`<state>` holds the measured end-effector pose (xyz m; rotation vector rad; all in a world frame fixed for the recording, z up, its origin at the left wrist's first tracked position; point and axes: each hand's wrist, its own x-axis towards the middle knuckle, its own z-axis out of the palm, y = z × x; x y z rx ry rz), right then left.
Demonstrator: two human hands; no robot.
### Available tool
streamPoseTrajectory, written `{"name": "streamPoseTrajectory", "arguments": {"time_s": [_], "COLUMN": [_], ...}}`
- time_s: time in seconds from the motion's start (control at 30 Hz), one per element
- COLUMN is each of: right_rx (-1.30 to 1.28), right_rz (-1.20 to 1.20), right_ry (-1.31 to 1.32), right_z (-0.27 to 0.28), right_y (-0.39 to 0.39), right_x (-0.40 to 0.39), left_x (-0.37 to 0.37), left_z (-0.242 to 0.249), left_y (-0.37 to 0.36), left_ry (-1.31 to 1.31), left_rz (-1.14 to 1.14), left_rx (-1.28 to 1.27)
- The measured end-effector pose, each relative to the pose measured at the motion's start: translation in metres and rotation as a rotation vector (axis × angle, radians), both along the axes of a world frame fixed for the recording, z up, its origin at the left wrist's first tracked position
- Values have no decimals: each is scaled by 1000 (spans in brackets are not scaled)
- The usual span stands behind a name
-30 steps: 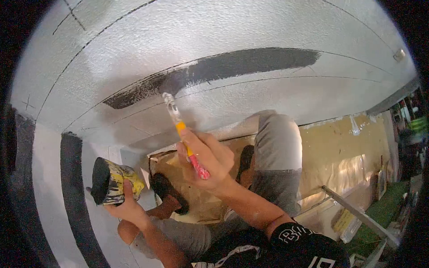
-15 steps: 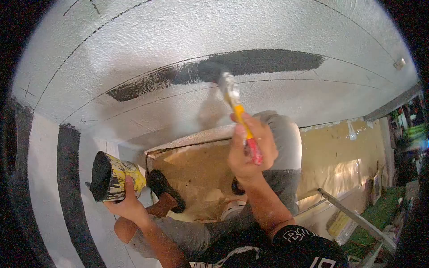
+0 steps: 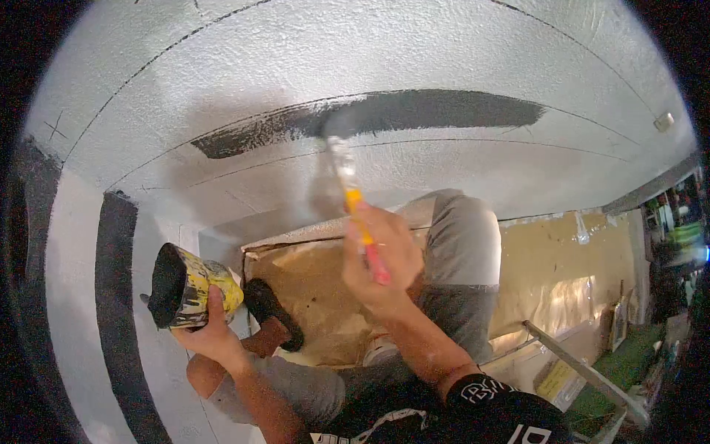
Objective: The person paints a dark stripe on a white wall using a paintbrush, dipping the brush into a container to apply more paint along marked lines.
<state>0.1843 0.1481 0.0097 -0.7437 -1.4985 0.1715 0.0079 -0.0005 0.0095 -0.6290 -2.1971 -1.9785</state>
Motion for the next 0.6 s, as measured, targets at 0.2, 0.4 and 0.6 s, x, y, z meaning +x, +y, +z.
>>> {"name": "streamPoseTrajectory", "arguments": {"time_s": [0.2,0.4,0.6], "right_rx": [-46,-3,-68], "right_rz": [226,43,-30], "right_ry": [40,8,218], "right_z": [7,2,-5], "right_y": [-12,10,14], "right_x": [-20,9,41], "left_x": [1,-3,-2], "left_z": [4,-3,-3], "left_y": [2,0,2], "left_ry": [-52,16,142], "left_rz": [10,12,-14], "left_rx": [2,-34,22]}}
